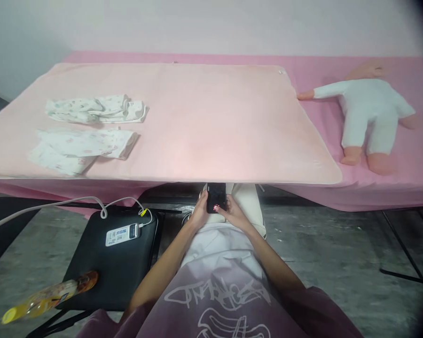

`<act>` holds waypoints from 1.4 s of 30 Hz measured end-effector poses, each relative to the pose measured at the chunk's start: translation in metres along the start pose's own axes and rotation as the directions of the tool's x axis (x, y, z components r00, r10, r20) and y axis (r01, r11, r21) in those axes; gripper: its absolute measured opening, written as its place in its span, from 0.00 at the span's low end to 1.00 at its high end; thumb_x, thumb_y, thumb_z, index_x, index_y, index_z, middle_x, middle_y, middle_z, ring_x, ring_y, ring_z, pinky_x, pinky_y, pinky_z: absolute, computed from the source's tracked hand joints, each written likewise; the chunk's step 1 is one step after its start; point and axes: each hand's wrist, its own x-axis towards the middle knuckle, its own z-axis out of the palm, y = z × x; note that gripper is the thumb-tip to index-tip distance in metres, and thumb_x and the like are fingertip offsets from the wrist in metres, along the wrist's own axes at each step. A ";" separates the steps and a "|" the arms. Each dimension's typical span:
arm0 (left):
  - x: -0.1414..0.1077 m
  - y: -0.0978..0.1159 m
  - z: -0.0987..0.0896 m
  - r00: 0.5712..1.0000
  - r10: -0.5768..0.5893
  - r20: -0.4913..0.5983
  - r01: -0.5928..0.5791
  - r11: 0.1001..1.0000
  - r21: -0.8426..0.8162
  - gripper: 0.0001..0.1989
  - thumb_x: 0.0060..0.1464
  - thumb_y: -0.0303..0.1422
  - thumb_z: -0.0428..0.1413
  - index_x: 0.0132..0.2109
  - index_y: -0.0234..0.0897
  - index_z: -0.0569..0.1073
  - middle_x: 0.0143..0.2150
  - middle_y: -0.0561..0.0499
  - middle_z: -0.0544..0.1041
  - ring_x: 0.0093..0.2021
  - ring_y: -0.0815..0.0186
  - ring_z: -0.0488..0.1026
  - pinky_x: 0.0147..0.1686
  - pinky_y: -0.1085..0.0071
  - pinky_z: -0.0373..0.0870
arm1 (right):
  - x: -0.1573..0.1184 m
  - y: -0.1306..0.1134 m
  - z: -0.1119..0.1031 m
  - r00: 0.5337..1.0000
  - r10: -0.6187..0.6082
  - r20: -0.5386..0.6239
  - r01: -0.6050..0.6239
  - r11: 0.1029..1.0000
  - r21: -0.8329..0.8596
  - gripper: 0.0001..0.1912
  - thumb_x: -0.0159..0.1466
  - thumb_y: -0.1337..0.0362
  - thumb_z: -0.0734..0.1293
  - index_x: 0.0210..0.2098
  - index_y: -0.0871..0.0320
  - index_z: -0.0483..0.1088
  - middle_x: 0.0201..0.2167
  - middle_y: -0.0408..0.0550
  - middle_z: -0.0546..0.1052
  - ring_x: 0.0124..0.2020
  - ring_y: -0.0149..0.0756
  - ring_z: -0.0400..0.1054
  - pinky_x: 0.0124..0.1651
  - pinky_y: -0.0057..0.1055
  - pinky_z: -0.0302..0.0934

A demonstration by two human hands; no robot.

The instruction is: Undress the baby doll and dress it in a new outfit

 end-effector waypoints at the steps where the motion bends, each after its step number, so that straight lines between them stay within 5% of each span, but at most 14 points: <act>1: 0.005 0.000 0.002 0.999 -0.032 0.023 0.033 0.998 -0.053 0.24 0.65 0.51 0.72 0.58 0.42 0.82 0.61 0.44 0.84 0.71 0.47 0.75 0.71 0.56 0.71 | 0.000 -0.002 -0.004 1.000 -0.022 0.002 0.022 0.999 -0.028 0.33 0.66 0.39 0.80 0.58 0.52 0.70 0.50 0.50 0.83 0.51 0.45 0.80 0.62 0.46 0.75; 7: 0.020 0.003 0.005 0.990 -0.040 0.133 0.050 0.996 -0.072 0.26 0.66 0.51 0.72 0.62 0.42 0.81 0.65 0.43 0.83 0.71 0.47 0.77 0.69 0.54 0.76 | 0.004 -0.004 -0.022 0.946 -0.245 -0.211 0.212 0.963 -0.168 0.34 0.71 0.39 0.76 0.67 0.51 0.71 0.57 0.53 0.76 0.61 0.49 0.73 0.69 0.48 0.71; 15: 0.016 0.000 0.001 0.982 -0.020 0.188 0.037 0.995 -0.088 0.27 0.69 0.49 0.71 0.68 0.47 0.80 0.72 0.46 0.80 0.76 0.48 0.74 0.73 0.54 0.73 | 0.011 0.009 -0.014 0.951 -0.261 -0.164 0.241 0.962 -0.128 0.43 0.66 0.42 0.80 0.73 0.47 0.64 0.71 0.57 0.68 0.70 0.52 0.68 0.71 0.49 0.69; 22: 0.016 -0.004 -0.002 0.979 -0.039 0.199 0.053 0.996 -0.067 0.32 0.69 0.55 0.69 0.71 0.47 0.78 0.70 0.43 0.82 0.74 0.46 0.76 0.74 0.51 0.73 | 0.015 0.010 -0.006 0.949 -0.254 -0.185 0.233 0.964 -0.128 0.52 0.58 0.43 0.85 0.73 0.49 0.61 0.72 0.60 0.69 0.69 0.52 0.68 0.71 0.50 0.69; 29: -0.004 -0.002 0.002 0.978 -0.054 0.201 0.061 0.998 -0.029 0.31 0.70 0.57 0.67 0.70 0.47 0.79 0.70 0.43 0.82 0.76 0.42 0.73 0.73 0.49 0.74 | -0.001 0.012 -0.005 0.978 -0.166 -0.126 0.173 0.984 0.045 0.46 0.67 0.37 0.77 0.75 0.48 0.62 0.74 0.59 0.69 0.72 0.53 0.68 0.77 0.51 0.65; 36: -0.045 -0.004 -0.016 0.975 -0.124 0.184 0.135 0.990 -0.047 0.30 0.72 0.50 0.66 0.74 0.46 0.77 0.72 0.42 0.80 0.78 0.42 0.71 0.74 0.50 0.72 | -0.025 0.017 0.006 0.992 -0.113 0.059 0.108 0.991 0.082 0.61 0.60 0.43 0.86 0.82 0.42 0.54 0.73 0.56 0.69 0.67 0.50 0.72 0.73 0.51 0.70; 42: -0.052 -0.003 -0.018 0.976 -0.093 0.196 0.112 0.990 -0.089 0.30 0.71 0.45 0.66 0.74 0.44 0.76 0.75 0.41 0.77 0.79 0.44 0.70 0.76 0.50 0.70 | -0.027 0.019 0.009 0.985 -0.126 0.116 0.118 0.990 0.075 0.66 0.58 0.47 0.88 0.83 0.42 0.50 0.72 0.57 0.68 0.67 0.50 0.73 0.72 0.50 0.71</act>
